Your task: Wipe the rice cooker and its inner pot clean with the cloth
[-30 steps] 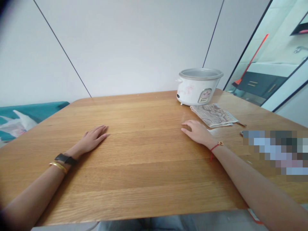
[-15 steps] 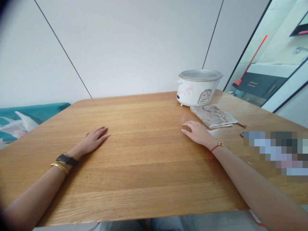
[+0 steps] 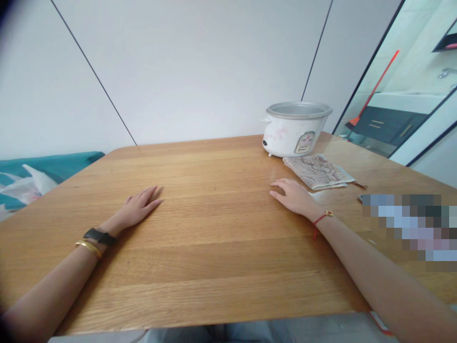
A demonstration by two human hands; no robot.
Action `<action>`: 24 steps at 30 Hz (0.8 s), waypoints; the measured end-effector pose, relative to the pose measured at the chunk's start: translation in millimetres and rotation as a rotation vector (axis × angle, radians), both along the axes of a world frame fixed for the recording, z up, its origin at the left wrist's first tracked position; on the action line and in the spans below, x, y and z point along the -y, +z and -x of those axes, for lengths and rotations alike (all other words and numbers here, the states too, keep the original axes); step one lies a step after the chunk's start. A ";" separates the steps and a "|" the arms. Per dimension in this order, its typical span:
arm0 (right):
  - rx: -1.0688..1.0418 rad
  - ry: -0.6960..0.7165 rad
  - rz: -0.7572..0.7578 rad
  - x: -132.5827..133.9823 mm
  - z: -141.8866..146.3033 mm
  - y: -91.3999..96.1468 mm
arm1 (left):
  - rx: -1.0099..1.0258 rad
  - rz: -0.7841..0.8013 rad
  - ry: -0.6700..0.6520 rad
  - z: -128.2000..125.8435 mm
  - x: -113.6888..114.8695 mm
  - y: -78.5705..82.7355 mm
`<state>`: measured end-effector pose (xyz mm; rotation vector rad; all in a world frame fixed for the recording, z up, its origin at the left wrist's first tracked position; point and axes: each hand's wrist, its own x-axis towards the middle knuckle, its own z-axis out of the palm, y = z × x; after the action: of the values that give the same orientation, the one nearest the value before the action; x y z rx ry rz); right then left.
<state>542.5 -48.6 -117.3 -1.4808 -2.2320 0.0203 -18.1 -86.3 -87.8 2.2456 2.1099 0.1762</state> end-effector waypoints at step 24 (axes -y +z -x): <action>0.004 -0.004 0.004 -0.3 -0.8 -0.3 | -0.001 0.034 -0.010 -0.1 -0.2 1.7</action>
<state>543.3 -48.3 -117.5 -1.4882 -2.2335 0.0210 -17.9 -86.0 -86.2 2.2372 2.0853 0.1384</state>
